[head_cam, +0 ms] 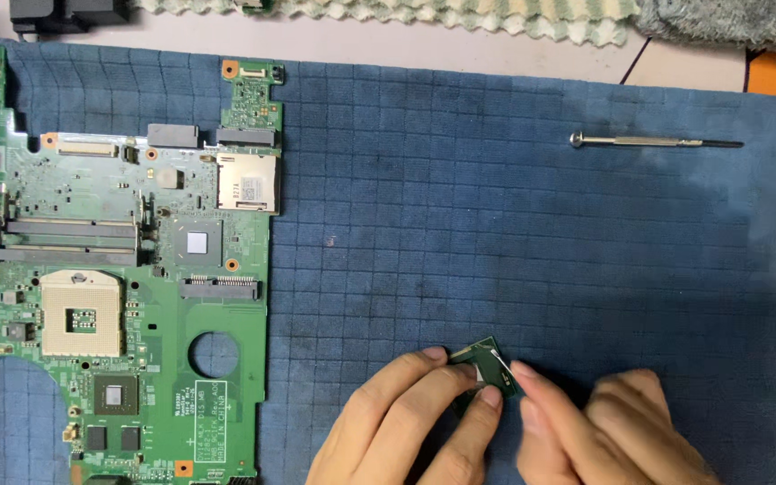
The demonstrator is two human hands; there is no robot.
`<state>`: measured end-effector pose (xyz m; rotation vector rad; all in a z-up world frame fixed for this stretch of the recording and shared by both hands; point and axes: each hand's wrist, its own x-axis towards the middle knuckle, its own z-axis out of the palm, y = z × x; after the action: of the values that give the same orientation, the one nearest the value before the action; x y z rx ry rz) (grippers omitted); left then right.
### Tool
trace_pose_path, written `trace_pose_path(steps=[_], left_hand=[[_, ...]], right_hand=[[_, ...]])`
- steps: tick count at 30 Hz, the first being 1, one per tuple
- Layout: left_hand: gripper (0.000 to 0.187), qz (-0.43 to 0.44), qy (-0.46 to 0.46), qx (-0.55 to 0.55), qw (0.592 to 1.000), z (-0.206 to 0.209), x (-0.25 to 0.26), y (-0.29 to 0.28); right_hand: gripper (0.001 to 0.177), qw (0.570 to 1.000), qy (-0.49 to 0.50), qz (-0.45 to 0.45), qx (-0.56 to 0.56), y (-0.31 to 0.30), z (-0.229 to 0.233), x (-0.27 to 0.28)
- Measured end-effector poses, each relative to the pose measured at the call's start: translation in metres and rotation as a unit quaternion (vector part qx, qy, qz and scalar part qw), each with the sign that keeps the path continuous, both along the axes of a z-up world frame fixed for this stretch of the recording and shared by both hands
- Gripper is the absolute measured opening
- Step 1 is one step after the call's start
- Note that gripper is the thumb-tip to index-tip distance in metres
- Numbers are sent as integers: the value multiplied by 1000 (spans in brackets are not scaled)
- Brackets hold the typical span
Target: The person uses a small metal tool to scrape and clean the surface of a small green circuit board. They repeatedly scrape the same area, flip the board over, and continue scraping the other side. The person then places the board down and continues scraping with the tool.
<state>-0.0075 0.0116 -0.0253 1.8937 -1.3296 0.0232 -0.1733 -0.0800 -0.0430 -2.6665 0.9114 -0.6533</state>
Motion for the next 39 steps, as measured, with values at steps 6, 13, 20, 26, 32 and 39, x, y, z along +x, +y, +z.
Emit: trace_pose_path(steps=[6,13,20,26,32,39], left_hand=[[23,-17,-1,3,1000,1,3,1],[22,1,15,14,1000,4,1,1],[19,-5,1,8,1000,0,1,2],[21,-21,7,-1,1000,0,3,3],[22,-24,0,0,1000,-1,4,3],[25,-49,-4,6,999,-4,6,7]], right_hand=[[20,999,-30,-30,12,2,-2,1],[18,1000,-14,-15,-19,2,-1,4],[19,999,8,30,-13,-4,8,3],[17,999,-13,29,-16,-6,4,1],[20,999,4,36,-10,-5,3,-2],[17,1000,-10,19,-14,-4,6,4]])
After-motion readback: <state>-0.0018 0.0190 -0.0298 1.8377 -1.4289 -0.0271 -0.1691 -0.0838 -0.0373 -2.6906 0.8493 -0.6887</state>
